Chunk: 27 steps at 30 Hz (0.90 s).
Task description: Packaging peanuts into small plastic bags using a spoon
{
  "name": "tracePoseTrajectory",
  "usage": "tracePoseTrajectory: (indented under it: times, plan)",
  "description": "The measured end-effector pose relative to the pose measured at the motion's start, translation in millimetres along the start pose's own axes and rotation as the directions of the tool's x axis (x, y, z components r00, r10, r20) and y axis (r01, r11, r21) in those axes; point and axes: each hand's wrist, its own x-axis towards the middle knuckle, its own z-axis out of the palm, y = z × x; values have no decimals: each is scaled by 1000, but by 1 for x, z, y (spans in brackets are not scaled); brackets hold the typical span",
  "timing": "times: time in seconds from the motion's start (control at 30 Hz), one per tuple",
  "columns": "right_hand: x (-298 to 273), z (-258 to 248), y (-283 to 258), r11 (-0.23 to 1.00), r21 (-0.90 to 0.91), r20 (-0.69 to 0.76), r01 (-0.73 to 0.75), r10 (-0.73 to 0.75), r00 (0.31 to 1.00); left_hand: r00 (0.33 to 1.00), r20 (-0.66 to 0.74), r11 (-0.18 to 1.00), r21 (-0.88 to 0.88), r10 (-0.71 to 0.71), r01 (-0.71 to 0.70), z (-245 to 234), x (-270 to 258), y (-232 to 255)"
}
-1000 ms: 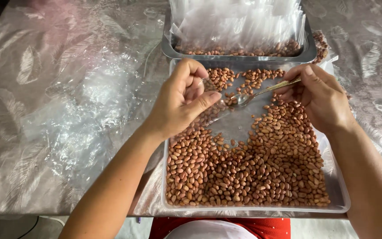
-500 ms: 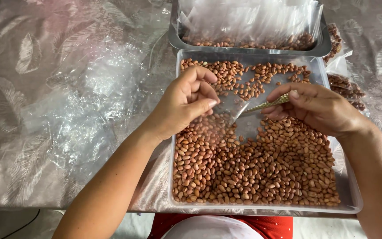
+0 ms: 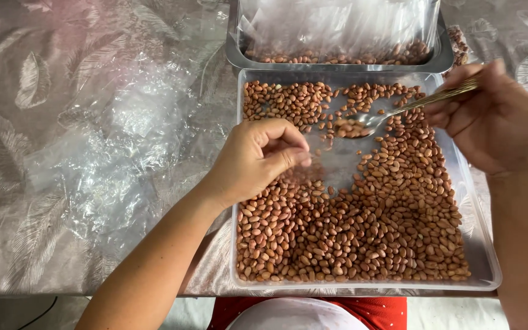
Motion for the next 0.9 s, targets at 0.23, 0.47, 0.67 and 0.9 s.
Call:
tracePoseTrajectory:
  times: [0.23, 0.47, 0.67, 0.9]
  plan:
    - [-4, -17, -11, 973, -120, 190, 199, -174, 966, 996, -45, 993, 98, 75, -70, 9, -4, 15]
    - [-13, -10, -11, 947, -208, 219, 246, -200, 955, 997, -65, 996, 89, 32, -26, 8, -5, 17]
    - [-15, -6, -10, 931, -262, 232, 252, -193, 953, 999, -46, 996, 85, 21, -17, 8, -4, 17]
    - [-23, -5, -9, 933, -300, 127, 200, -169, 977, 990, 64, 983, -123, -129, 136, 6, -4, 16]
